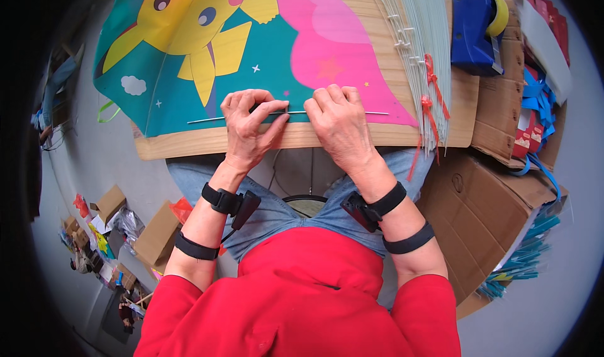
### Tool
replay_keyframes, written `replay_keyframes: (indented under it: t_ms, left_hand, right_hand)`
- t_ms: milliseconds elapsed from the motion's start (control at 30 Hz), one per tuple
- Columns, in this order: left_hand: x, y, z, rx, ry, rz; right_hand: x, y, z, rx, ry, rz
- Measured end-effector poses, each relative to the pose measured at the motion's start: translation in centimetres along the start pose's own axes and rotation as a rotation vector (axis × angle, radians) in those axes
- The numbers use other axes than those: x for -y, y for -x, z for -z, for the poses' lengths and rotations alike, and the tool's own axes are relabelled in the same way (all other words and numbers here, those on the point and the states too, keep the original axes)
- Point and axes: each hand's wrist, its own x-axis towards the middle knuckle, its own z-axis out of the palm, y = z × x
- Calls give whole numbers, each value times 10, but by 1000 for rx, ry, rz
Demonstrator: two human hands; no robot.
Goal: The person assembles a Pikachu-themed kite by inserting a thin rod into a sleeve on the kite fabric and securing it with a small plastic clip. They repeat this process for multiple rods, using a tape dispenser to secure the clips to the kite structure.
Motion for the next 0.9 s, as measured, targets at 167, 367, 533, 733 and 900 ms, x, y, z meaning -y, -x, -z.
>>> replay_keyframes:
  t_ms: [167,367,533,733,900]
  left_hand:
    - [-1,0,3,26,-15,15]
    - [-3,-1,2,27,-12,16]
    - [-5,-3,3,26,-14,11]
    - [-7,-4,3,25,-10,15]
    - [0,-3,2,-10,6,-12]
  right_hand:
    - [2,0,-3,-7,15,2]
    - [-7,8,6,-11,34,-25]
    - [-14,16,7,-13,36,-43]
    - [-13,16,8,-21,25,-49]
    - [-12,16,12,33,4,-72]
